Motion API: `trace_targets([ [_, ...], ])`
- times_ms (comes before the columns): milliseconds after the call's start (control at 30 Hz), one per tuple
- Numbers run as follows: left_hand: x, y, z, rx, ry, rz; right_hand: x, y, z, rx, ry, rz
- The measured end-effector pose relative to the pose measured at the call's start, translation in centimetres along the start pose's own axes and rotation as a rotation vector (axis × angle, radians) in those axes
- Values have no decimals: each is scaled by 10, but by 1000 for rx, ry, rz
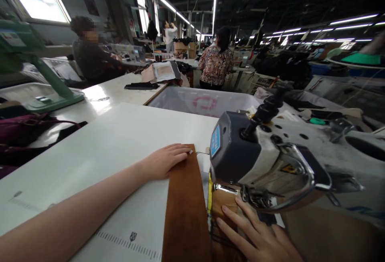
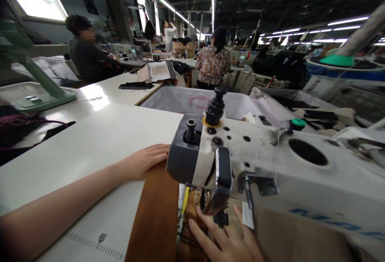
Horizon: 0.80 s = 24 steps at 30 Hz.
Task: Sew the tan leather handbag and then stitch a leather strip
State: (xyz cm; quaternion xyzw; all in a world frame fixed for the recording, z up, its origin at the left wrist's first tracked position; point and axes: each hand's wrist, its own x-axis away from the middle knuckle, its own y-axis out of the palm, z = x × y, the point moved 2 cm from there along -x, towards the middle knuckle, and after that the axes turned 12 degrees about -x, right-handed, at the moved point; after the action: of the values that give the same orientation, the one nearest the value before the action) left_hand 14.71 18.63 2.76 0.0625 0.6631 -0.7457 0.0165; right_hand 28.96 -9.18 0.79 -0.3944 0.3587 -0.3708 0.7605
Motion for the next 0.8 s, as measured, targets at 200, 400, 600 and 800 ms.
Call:
trace_targets([
  [200,32,-22,62,425,-47,-66,3,0,0,17,3,-48],
  [400,23,-3,101,124,158,-137,5,3,-5,3,38,-61],
  [600,21,-16,107,-15,214,-235,7,5,-6,-13,23,-65],
  [800,14,-30,119,-17,337,-312,1,2,-4,-50,13,-25],
])
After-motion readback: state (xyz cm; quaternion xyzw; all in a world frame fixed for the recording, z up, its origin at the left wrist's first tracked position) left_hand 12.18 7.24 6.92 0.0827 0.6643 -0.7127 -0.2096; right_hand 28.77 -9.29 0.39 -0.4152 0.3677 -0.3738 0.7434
